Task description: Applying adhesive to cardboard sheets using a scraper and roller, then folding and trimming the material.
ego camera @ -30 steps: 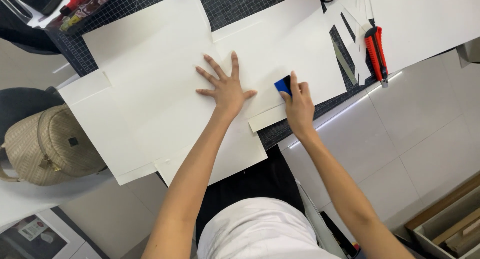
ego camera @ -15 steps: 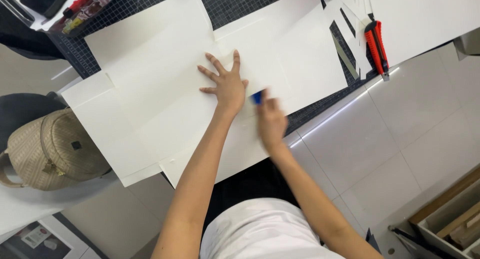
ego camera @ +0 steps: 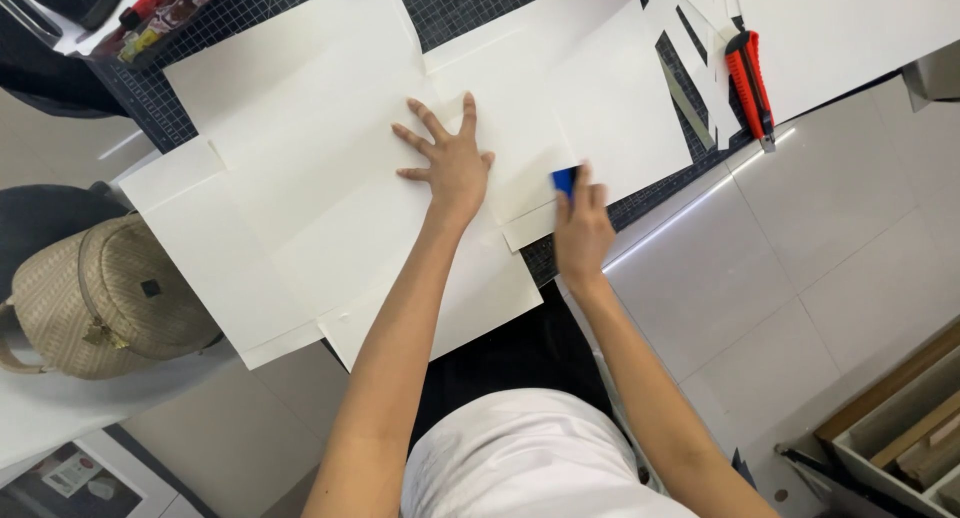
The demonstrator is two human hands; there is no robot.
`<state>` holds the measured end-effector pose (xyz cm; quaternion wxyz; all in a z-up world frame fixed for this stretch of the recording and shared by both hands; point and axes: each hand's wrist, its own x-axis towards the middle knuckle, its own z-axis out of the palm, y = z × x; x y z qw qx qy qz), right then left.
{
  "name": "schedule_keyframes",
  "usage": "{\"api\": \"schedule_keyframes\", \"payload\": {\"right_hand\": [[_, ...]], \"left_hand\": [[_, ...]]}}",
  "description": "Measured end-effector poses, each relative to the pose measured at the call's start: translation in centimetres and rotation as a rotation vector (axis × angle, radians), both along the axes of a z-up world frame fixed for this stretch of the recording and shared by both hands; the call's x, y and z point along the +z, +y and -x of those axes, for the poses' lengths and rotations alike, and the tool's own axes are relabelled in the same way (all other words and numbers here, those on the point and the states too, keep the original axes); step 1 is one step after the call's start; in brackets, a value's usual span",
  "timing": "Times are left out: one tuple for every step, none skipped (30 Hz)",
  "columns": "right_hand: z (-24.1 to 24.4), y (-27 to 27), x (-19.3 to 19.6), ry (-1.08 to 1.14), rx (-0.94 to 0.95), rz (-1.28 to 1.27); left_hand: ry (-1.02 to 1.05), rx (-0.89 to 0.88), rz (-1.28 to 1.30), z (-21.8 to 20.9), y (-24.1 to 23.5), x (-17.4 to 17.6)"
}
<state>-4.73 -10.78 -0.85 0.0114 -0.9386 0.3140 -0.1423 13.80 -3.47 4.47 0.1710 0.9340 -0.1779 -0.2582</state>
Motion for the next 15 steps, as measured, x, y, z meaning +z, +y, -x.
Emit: {"api": "schedule_keyframes", "payload": {"right_hand": [[0.1,-1.4,0.1,-0.024,-0.115,-0.036],[-0.3,0.8,-0.1,-0.023,-0.116,-0.035],[-0.8,2.9,-0.2,0.028,-0.067,-0.027],[-1.3,4.9,-0.4,0.079,-0.018,-0.019],[-1.3,4.8,0.0,0.080,-0.018,-0.020],[-1.4,4.7,0.4,0.076,0.011,-0.058],[-1.6,4.7,0.8,0.072,0.041,-0.095],[-1.3,3.3,0.6,0.074,0.042,-0.095],[-1.1,2.0,0.5,0.045,-0.037,-0.105],[-1.2,0.7,0.3,0.013,-0.113,-0.117],[-1.7,2.3,0.2,0.012,-0.108,-0.119],[-2.1,3.6,0.0,0.048,-0.062,-0.056],[-2.3,5.0,-0.1,0.085,-0.016,0.007],[-2.2,4.8,0.0,0.085,-0.019,0.009],[-2.0,4.6,0.1,0.089,0.016,-0.022]], "left_hand": [[-0.008,0.003,0.003,0.0,-0.1,-0.4],[-0.007,0.002,0.003,0.0,0.0,-0.2],[0.005,-0.002,0.003,0.0,0.1,-0.1],[0.017,-0.006,0.001,0.0,0.1,0.1],[0.018,-0.006,0.001,0.1,0.1,0.1],[0.013,-0.008,0.000,0.0,0.0,0.2],[0.008,-0.010,0.000,0.0,0.1,0.2],[0.010,-0.009,0.000,0.1,0.1,0.2],[0.012,-0.009,0.008,0.2,0.1,0.3],[0.011,-0.006,0.014,0.0,0.2,0.4],[0.010,-0.001,0.012,-0.1,0.4,0.4],[0.007,-0.005,0.007,0.0,0.3,0.4],[0.005,-0.008,0.002,0.0,0.1,0.3],[0.005,-0.011,0.003,0.1,0.1,0.0],[-0.008,-0.022,-0.002,0.1,0.1,-0.2]]}}
